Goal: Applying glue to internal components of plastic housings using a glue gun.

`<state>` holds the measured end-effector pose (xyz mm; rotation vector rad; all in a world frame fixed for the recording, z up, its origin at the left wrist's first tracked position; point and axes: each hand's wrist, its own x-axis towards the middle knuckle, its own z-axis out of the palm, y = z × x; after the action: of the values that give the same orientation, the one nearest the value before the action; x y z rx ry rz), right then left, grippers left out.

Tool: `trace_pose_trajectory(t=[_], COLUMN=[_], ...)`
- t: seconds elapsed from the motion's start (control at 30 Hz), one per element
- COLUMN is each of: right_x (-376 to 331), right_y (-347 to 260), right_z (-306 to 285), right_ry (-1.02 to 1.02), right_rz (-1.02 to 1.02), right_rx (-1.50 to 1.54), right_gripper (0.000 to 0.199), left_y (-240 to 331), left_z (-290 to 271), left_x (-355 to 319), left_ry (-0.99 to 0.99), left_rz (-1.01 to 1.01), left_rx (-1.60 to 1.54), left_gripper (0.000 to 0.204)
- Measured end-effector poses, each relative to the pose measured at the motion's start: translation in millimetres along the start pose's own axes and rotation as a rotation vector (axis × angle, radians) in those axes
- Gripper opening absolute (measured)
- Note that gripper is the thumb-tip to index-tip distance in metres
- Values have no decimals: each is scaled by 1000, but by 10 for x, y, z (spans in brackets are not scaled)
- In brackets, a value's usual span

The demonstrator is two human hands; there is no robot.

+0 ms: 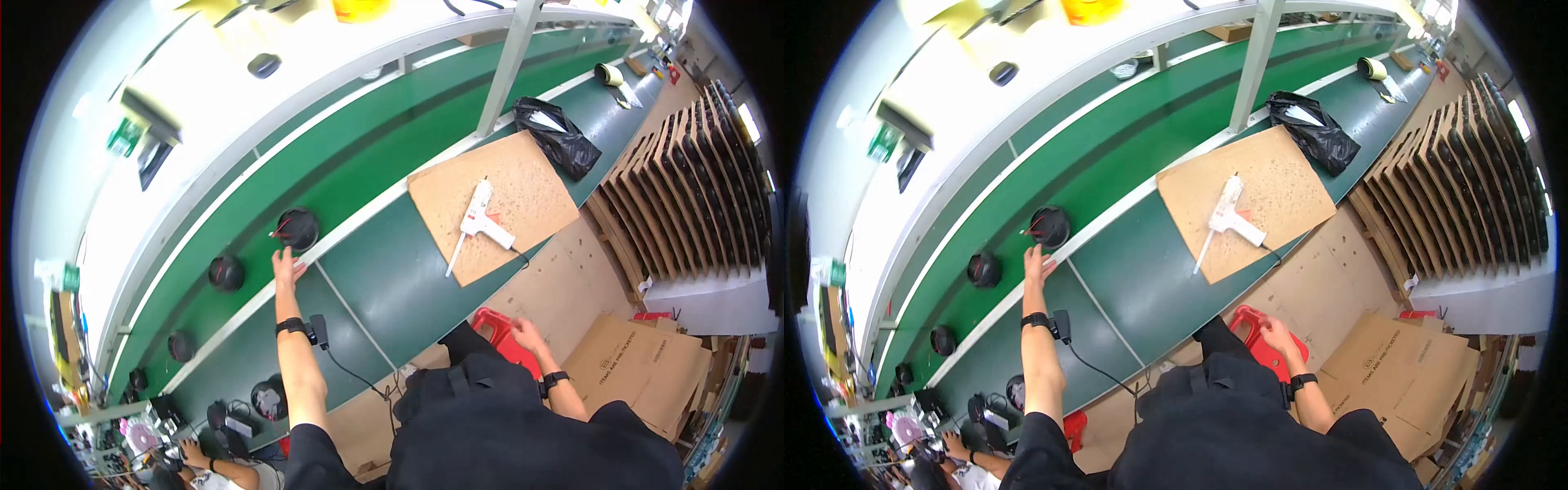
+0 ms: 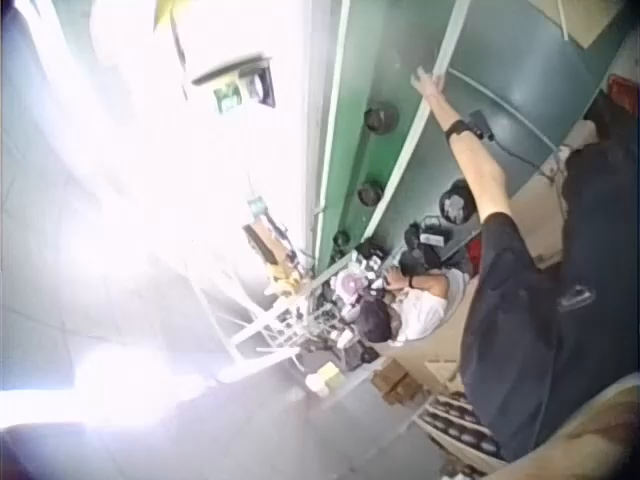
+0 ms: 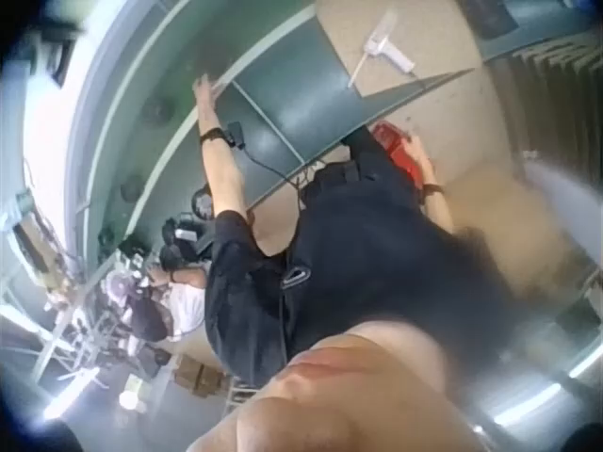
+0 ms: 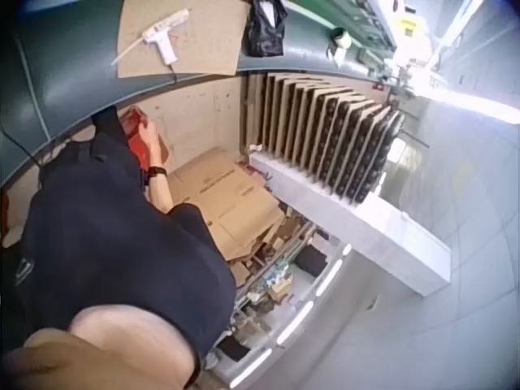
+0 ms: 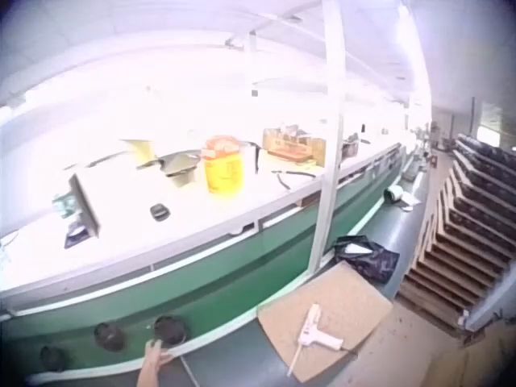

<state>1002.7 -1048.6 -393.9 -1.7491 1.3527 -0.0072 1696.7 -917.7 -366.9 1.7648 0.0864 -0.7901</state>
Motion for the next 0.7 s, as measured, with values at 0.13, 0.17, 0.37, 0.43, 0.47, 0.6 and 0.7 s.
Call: trace_pose_trajectory(t=[0.13,0.17,0.37,0.43,0.47,0.6,0.7], right_x=[802,1016,1850,2011,2053,2264,2371], right_y=[-417,-564,-1554,-1716,-1741,-1654,-1545], right_z=[-426,-560,-912,-853,-783,-491,-494], right_ry=[295,317,230,165,165,262,302], right_rz=[-268,-310,-196,-172,-149,-174,-245], right_rx=[-4,-56,-231,-300,-347,-533,-429], right_gripper=[50,56,78,84,82,73,65], left_y=[48,38,-88,-234,-329,-868,-1024], left_z=[261,332,473,531,540,830,1049], left_x=[396,435,3,-331,-533,-1440,-2090], left_ry=[30,19,-26,-92,-128,-149,-130], left_rz=[-17,15,190,147,28,63,14], left_rx=[-92,-176,8,95,70,216,149], left_gripper=[78,72,70,72,73,69,71])
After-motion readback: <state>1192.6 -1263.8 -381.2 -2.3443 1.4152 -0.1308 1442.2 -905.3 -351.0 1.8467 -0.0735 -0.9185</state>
